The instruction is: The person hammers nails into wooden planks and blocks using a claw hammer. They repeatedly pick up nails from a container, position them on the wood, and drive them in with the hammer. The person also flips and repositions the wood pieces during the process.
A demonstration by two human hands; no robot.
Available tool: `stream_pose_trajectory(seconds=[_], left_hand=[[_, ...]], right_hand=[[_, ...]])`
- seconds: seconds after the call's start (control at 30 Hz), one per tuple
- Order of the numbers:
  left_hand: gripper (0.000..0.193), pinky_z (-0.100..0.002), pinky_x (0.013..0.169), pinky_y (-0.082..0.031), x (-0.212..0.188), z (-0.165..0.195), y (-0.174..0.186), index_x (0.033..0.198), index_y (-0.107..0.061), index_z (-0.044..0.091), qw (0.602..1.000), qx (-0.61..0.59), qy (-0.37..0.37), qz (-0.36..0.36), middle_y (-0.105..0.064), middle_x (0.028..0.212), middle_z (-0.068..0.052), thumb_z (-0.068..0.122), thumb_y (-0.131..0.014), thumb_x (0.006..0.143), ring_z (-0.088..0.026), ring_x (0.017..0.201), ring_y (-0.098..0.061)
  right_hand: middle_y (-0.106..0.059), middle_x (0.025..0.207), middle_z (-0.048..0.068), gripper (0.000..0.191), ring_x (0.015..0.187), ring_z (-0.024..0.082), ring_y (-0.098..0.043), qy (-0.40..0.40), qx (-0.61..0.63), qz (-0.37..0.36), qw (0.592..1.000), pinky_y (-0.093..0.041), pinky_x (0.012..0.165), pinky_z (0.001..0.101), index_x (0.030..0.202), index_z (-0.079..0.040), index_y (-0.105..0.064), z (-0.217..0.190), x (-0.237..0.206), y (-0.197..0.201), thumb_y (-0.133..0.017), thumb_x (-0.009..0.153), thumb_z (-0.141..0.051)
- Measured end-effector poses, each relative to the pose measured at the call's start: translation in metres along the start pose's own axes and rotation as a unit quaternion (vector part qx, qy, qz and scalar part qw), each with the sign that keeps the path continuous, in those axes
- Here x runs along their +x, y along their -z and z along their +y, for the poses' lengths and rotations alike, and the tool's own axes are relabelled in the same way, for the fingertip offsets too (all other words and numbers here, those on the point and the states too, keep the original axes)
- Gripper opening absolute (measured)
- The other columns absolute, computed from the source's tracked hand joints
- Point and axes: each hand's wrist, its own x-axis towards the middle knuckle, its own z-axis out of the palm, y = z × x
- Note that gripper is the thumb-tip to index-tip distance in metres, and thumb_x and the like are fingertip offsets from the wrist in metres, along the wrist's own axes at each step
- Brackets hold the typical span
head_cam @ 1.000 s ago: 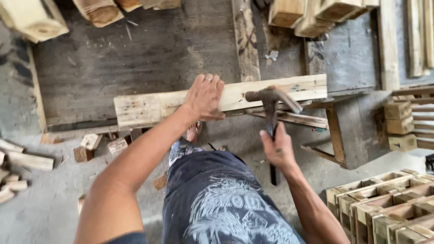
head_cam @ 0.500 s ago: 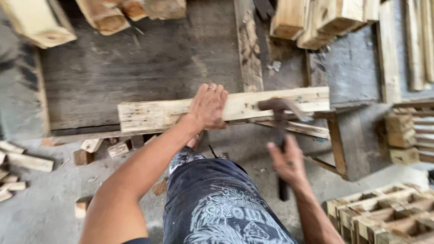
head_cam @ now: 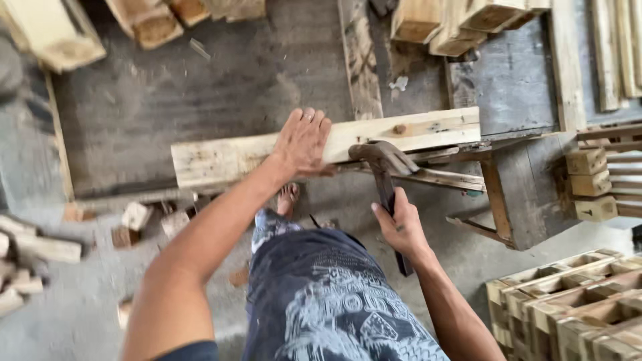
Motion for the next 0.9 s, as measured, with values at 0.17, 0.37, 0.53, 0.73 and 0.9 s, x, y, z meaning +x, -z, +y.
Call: stream_pose_trajectory(seconds=[0.17, 0.37, 0.53, 0.73, 0.9], left_hand=[[0.099, -0.049, 0.078, -0.046, 0.015, -0.026, -0.001, 0.13, -0.048, -0.003, 0.97, -0.172, 0.09, 0.149, -0.062, 0.106, -0.021, 0.077, -0.065, 0.075, -0.032, 0.094, -0.058], [0.033, -0.037, 0.071, -0.058, -0.001, -0.055, -0.006, 0.125, -0.047, 0.0, 0.361, -0.873, 0.224, 0.24, -0.067, 0.104, -0.02, -0.002, -0.051, 0.092, -0.024, 0.085, -0.069], [0.018, -0.048, 0.081, -0.061, -0.029, -0.035, -0.012, 0.115, -0.049, 0.003, 0.316, -0.889, 0.28, 0.178, -0.069, 0.108, -0.019, 0.004, -0.039, 0.101, -0.027, 0.096, -0.073], [0.019, -0.038, 0.083, -0.065, -0.04, -0.033, -0.023, 0.114, -0.062, -0.005, 0.402, -0.873, 0.208, 0.181, -0.068, 0.112, -0.027, 0.002, -0.047, 0.104, -0.029, 0.096, -0.072], [0.031, -0.032, 0.091, -0.06, -0.028, -0.037, -0.036, 0.125, -0.06, -0.003, 0.515, -0.822, 0.195, 0.142, -0.064, 0.115, -0.015, -0.012, -0.055, 0.096, -0.024, 0.109, -0.072]], right_hand=[[-0.053, 0.07, 0.008, 0.019, 0.059, 0.014, -0.05, 0.032, 0.122, 0.094, 0.988, -0.043, 0.05, 0.0344, 0.1, -0.003, -0.052, -0.012, -0.004, 0.026, -0.067, 0.098, -0.014], [-0.06, 0.072, 0.013, 0.024, 0.061, 0.024, -0.059, 0.075, 0.06, 0.12, 0.988, -0.049, 0.057, 0.034, 0.106, 0.0, -0.05, -0.011, -0.002, 0.008, -0.069, 0.097, -0.011], [-0.06, 0.066, 0.013, 0.026, 0.056, 0.023, -0.063, 0.002, 0.061, 0.108, 0.992, -0.048, 0.053, 0.0353, 0.104, 0.0, -0.047, -0.006, -0.008, -0.003, -0.068, 0.097, -0.013], [-0.057, 0.066, 0.007, 0.023, 0.056, 0.014, -0.056, -0.021, 0.123, 0.086, 0.988, -0.045, 0.05, 0.0322, 0.109, -0.002, -0.05, -0.019, -0.004, -0.002, -0.066, 0.097, -0.012], [-0.053, 0.067, 0.004, 0.021, 0.056, 0.013, -0.051, -0.027, 0.144, 0.085, 0.986, -0.041, 0.05, 0.0321, 0.112, -0.003, -0.052, -0.021, -0.002, -0.001, -0.065, 0.098, -0.012]])
